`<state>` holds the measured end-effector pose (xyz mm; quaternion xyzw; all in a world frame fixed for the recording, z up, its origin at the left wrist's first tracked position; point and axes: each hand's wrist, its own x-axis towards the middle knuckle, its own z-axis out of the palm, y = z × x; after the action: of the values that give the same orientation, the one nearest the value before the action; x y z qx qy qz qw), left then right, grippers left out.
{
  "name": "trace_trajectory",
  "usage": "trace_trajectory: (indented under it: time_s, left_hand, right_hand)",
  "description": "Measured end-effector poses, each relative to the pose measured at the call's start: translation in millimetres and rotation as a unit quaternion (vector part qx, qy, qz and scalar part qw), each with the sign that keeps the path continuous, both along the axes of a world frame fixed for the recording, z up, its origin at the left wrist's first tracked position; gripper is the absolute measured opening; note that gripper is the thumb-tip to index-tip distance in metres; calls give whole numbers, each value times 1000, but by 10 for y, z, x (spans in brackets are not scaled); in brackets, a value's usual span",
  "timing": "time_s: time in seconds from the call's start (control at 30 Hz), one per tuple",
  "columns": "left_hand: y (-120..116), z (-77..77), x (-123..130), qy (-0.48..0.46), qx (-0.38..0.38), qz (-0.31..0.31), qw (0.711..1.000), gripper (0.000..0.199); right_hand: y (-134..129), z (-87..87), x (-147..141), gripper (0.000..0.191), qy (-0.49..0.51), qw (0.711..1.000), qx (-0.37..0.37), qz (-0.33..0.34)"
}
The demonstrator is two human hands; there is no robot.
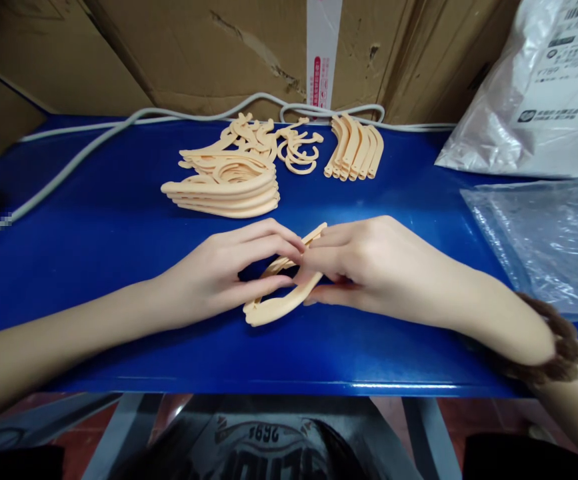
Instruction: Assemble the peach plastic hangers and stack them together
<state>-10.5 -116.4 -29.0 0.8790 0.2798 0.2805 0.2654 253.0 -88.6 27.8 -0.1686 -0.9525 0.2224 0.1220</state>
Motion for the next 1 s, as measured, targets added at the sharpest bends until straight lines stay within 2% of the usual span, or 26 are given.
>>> trace_trajectory:
  time_s: [0.23, 0.4, 0.77, 1.0]
  left_hand:
    - [11, 23, 31, -5, -1, 67, 998, 18]
    - [11, 24, 29, 1, 14, 73, 997, 15]
    - [-34, 20, 33, 42, 76, 105, 991, 15]
    - [-26, 19, 4, 73, 85, 146, 983, 19]
  right_hand:
    - [-66, -149, -89, 27, -9, 989, 147, 16]
    - [-79, -189, -111, 30, -14, 981, 194, 15]
    - [-50, -163, -100, 23, -4, 990, 143, 16]
    - [-106, -158, -113, 22, -26, 998, 48, 17]
